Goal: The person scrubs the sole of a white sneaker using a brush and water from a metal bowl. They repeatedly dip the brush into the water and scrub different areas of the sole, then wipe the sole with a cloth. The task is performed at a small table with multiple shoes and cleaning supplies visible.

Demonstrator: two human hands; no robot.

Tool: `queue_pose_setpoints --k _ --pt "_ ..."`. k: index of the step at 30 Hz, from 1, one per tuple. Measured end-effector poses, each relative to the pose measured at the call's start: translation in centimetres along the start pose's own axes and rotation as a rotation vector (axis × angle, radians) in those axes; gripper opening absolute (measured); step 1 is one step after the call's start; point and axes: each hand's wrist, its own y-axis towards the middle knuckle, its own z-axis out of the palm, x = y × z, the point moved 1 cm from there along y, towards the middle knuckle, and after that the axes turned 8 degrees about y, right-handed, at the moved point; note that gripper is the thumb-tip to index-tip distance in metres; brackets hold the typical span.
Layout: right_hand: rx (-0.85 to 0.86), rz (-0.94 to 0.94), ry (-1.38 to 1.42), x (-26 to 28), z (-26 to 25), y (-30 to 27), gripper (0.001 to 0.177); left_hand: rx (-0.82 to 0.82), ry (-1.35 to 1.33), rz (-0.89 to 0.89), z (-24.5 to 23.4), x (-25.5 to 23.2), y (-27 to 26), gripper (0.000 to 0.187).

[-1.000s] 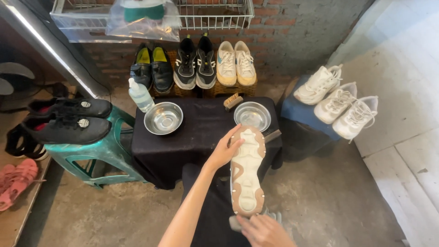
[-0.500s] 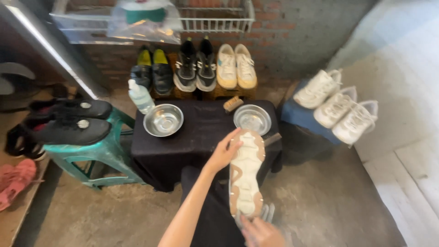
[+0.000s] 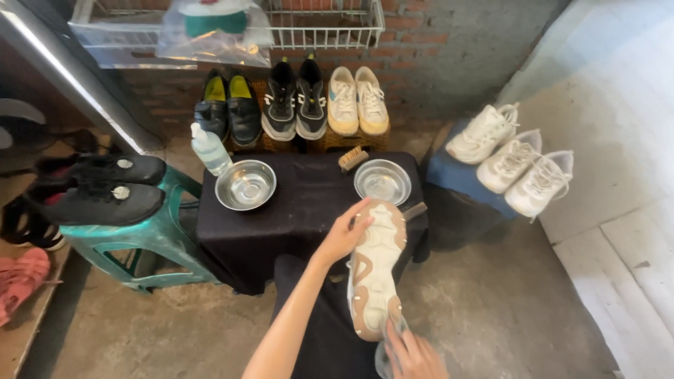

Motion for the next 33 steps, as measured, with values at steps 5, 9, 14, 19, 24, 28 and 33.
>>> queue_pose_setpoints --k 5,9,14,19,24,28,33 --pt "0.366 0.432 0.542 -3.5 -1.9 -1.3 0.037 0.047 -0.009 -0.026 0.7 -1.8 -0.6 0.060" --pt "-0.029 0.300 0.659 -4.9 -6.0 10.1 0.045 0.071 -0.034 0.029 1.0 -2.8 -1.0 0.056" --pt "0.068 0.743 0.706 -4.4 -1.1 15.5 0.056 0.097 -0.041 0.026 0.4 -3.8 -2.1 0.062" --pt "0.207 0.338 0.399 -3.2 -2.2 12.7 0.046 0.067 -0.061 -0.035 -0.5 -4.4 -3.3 0.074" --pt "-0.008 0.307 0.566 -7.2 -4.5 18.3 0.044 0.099 -0.051 0.111 0.9 -4.9 -3.7 0.088" --pt "-0.181 0.079 0.187 -8.4 -2.1 19.9 0.029 0.046 -0.124 0.052 1.6 -4.2 -3.7 0.093" --pt "0.034 -0.016 -0.016 -6.3 -4.7 17.2 0.036 0.066 -0.047 0.013 1.7 -4.8 -5.1 0.082"
